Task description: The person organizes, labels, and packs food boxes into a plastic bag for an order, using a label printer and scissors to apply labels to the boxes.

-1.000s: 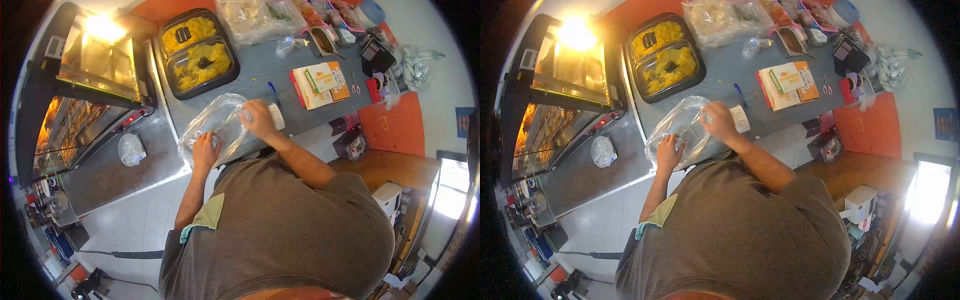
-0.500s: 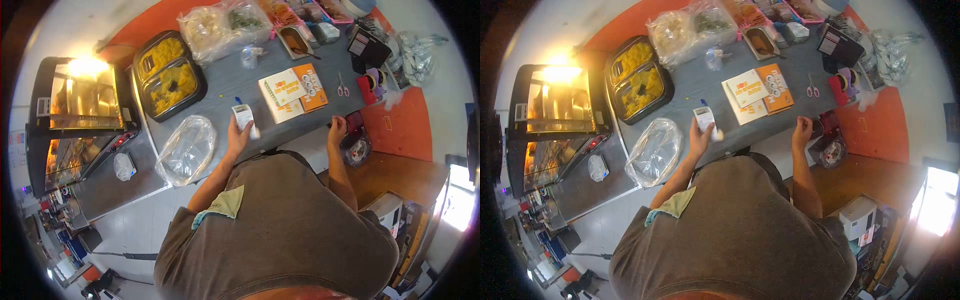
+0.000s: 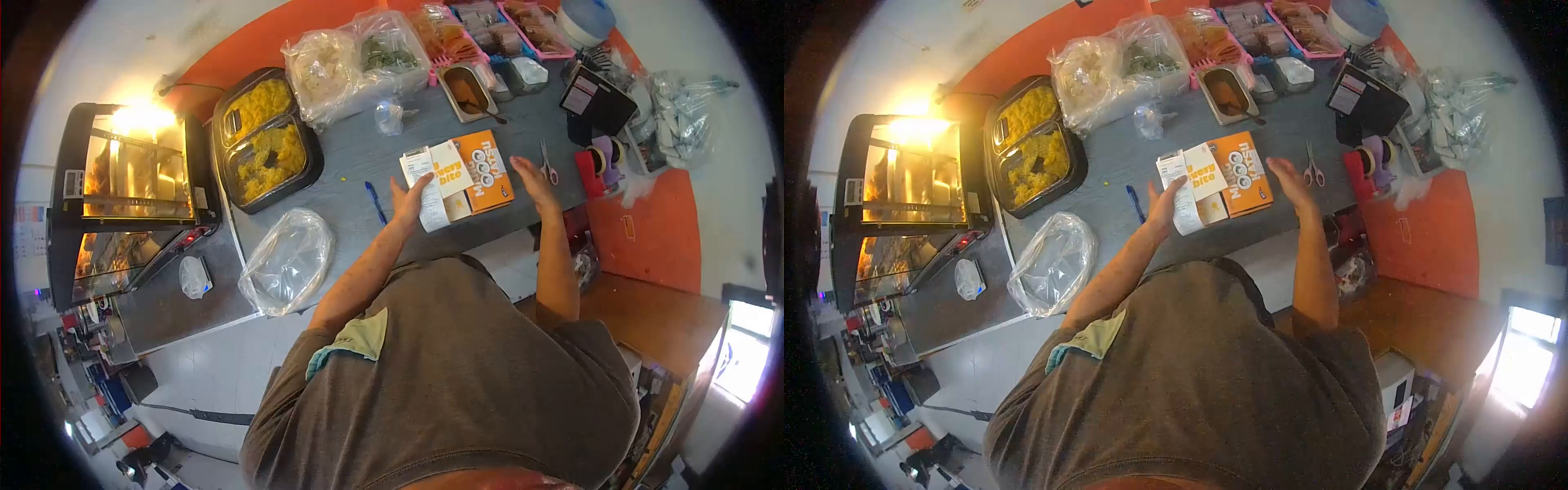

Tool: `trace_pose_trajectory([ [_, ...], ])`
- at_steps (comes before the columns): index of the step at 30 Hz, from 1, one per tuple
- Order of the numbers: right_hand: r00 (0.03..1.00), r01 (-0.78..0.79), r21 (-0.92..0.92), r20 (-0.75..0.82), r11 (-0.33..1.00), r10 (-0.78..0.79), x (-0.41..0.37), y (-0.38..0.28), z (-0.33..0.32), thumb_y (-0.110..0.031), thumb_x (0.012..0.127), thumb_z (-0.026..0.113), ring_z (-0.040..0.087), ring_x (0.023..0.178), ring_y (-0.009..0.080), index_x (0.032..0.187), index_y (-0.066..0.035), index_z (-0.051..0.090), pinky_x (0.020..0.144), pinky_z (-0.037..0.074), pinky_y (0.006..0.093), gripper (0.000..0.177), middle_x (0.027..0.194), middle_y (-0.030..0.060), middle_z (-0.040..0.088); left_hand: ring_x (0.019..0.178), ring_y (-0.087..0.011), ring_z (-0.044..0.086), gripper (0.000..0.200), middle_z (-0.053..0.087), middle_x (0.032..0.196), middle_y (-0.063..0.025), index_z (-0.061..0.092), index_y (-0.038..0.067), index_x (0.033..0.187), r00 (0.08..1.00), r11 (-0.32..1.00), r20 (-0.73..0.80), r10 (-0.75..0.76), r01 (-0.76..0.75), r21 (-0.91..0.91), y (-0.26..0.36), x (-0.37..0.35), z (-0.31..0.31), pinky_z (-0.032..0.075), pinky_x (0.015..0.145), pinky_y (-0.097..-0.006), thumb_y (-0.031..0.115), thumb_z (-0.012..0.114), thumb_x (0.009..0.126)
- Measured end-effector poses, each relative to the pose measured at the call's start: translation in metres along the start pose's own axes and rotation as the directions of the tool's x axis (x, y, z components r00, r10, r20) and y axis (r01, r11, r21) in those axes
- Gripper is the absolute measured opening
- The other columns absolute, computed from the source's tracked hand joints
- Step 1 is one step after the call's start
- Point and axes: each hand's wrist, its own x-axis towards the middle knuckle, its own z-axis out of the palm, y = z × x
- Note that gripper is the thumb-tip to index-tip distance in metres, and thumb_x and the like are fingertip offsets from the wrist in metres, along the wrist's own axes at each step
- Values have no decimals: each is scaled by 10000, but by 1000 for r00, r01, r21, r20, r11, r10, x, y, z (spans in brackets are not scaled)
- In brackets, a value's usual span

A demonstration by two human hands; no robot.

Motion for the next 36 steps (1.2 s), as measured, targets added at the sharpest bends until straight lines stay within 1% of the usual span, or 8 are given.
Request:
trace_pose_trajectory([
  [1,984,-166,-53,57,985,169,11,4,4,-485,869,581,501,1170,221,1226,-34,540,1000,342,306,576,1213,122,570,1135,-343,510,1016,460,1242,-235,79,39,1452,944,904,296,-147,250,-347,6,0,-2,415,974,-475,324,749,743],
  [3,938,-317,-114,107,941,329,22,8,14,-510,878,557,514,1159,194,1296,-46,497,1003,347,286,627,1224,95,575,1072,-312,567,824,492,1232,-196,197,42,1416,909,893,384,-162,300,-334,10,1,-6,493,892,-458,271,690,796],
  [5,732,-527,186,594,829,333,26,11,23,-510,850,598,558,1102,183,1311,-41,460,957,418,308,672,1213,87,582,1042,-265,600,596,545,1204,-168,311,42,1354,813,918,581,-35,256,-304,8,8,-6,535,858,-416,298,572,884],
  [14,815,-473,335,517,815,261,-1,25,26,-323,838,640,638,941,186,1187,-10,538,840,504,309,480,1079,100,645,996,-243,630,468,604,1134,-147,449,8,1258,741,888,670,-53,342,-308,6,19,-9,533,861,-387,290,540,896],
  [21,846,-498,570,485,653,222,-26,72,4,-263,854,589,638,974,229,1186,17,527,857,514,339,438,1088,134,636,986,-277,598,661,528,1128,-184,441,-28,1205,968,963,50,247,-251,99,1,13,-4,526,784,-373,301,776,740],
  [26,957,-286,728,254,623,143,-83,84,-17,-301,832,603,614,1001,269,1278,-53,450,863,507,394,533,1157,111,589,916,-241,617,607,582,1049,-177,489,-54,1166,968,951,-10,250,-244,191,13,5,-22,515,761,-351,290,772,752],
  [29,945,-310,828,213,467,249,-101,97,-46,-328,825,583,598,1006,288,1292,-41,419,846,512,412,571,1162,127,562,897,-208,626,443,620,1017,-163,525,-49,1101,957,928,51,287,-265,-263,18,-1,-42,512,750,-327,199,732,797],
  [36,978,-152,753,210,641,-15,-91,54,-72,-289,751,654,531,1099,271,1291,-57,428,916,461,419,630,1212,121,537,879,-278,646,593,607,1053,-178,429,147,1292,852,862,-135,506,-495,109,34,-66,-169,513,783,-359,108,716,774],
])
